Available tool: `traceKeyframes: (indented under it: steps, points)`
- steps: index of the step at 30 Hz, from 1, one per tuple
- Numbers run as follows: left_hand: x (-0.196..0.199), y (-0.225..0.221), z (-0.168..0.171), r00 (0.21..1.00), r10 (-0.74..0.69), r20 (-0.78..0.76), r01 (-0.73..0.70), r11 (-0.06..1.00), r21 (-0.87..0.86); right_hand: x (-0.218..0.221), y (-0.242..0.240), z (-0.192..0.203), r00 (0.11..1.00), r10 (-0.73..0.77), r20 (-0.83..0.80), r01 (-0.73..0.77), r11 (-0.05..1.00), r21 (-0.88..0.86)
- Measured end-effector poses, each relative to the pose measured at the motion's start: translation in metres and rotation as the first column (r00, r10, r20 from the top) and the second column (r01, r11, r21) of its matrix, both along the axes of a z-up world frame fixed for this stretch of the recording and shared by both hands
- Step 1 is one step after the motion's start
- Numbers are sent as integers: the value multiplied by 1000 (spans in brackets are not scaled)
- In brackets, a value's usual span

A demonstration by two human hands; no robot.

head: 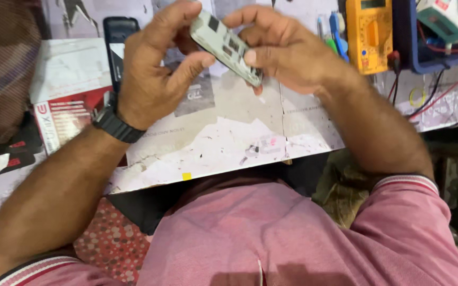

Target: The person disassembles a mobile phone using a screwdriver and a prying tool. They remove the back cover, unscrew internal components, and separate the casing to access the battery and circuit board. The person then reassembles the phone, aligning the parts and snapping the casing back together.

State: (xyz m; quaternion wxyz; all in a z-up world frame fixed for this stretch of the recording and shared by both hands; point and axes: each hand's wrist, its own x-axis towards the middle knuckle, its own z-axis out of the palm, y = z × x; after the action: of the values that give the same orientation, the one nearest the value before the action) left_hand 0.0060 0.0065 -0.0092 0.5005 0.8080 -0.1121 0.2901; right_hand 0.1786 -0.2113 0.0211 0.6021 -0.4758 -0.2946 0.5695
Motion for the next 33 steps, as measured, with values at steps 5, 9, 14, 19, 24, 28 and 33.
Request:
traceKeyframes:
  steps: [5,9,14,19,24,28,33]
  points:
    - [1,1,-1,998,59,3,-59,984,170,-7,-2,-5,969,156,192,-166,985,35]
    - [2,0,12,978,151,144,-191,928,320,-20,1,0,853,248,459,-236,968,-85]
    - [1,1,21,981,66,182,-131,919,371,-25,9,6,873,238,425,-225,971,-81]
    - [-1,2,14,984,57,168,-115,928,355,-27,3,5,770,176,613,-203,979,-27]
    - [-2,1,14,978,65,199,-132,928,348,-30,1,5,780,173,602,-172,983,-60]
    - [-1,2,14,980,64,190,-130,923,363,-31,0,4,813,155,561,-176,984,-16]
    - [-1,1,19,972,55,228,-143,909,392,-31,1,1,835,147,531,-203,978,48]
